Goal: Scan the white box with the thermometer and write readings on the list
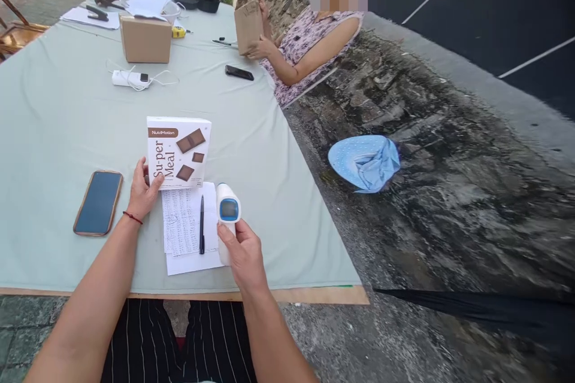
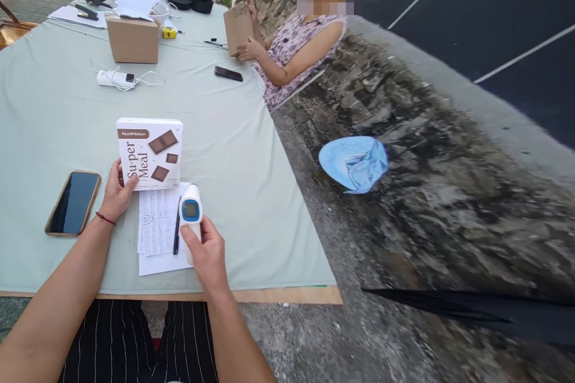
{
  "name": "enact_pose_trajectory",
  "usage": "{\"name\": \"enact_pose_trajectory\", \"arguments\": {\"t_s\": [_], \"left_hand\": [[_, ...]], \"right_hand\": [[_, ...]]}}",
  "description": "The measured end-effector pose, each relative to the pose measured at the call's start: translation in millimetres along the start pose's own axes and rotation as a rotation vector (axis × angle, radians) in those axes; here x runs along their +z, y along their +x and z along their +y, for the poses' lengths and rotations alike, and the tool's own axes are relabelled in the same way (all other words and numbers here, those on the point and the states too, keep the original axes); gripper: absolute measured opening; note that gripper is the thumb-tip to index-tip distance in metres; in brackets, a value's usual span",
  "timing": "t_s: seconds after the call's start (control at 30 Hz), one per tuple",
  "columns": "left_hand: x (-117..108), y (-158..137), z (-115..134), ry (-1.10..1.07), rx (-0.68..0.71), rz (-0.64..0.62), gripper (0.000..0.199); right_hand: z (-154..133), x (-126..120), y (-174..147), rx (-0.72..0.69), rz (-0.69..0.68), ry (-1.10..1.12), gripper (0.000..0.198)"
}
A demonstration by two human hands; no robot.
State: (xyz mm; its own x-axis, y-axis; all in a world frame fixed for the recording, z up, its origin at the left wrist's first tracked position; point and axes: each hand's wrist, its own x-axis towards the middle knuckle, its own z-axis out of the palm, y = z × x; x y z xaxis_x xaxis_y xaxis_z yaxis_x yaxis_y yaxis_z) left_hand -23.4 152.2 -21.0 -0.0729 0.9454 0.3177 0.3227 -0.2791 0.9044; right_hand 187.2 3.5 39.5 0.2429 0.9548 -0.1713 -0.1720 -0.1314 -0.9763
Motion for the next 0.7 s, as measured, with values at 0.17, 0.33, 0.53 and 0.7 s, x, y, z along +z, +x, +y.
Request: {"name": "enact_pose_trajectory", "arguments": {"t_s": [0.17, 0.33, 0.53, 0.7], "left_hand": [[1, -2, -3, 0.021, 0.021, 0.083, 0.078], [1, 4, -10, 0.077, 0.090, 0.179, 0.076], [3, 3, -9, 0.129, 0.023, 0.140, 0.060], [6, 2, -3, 0.163, -0.007, 0.129, 0.053]], "right_hand": [[27, -29, 8, -0.022, 0.132, -0.258, 0.059], [49, -64, 27, -0.112, 0.289, -0.771, 0.063], [53, -81, 36, -0.155, 0.281, -1.116, 0.056], [27, -9, 14, -0.599, 0.108, -0.969, 0.051]]}}
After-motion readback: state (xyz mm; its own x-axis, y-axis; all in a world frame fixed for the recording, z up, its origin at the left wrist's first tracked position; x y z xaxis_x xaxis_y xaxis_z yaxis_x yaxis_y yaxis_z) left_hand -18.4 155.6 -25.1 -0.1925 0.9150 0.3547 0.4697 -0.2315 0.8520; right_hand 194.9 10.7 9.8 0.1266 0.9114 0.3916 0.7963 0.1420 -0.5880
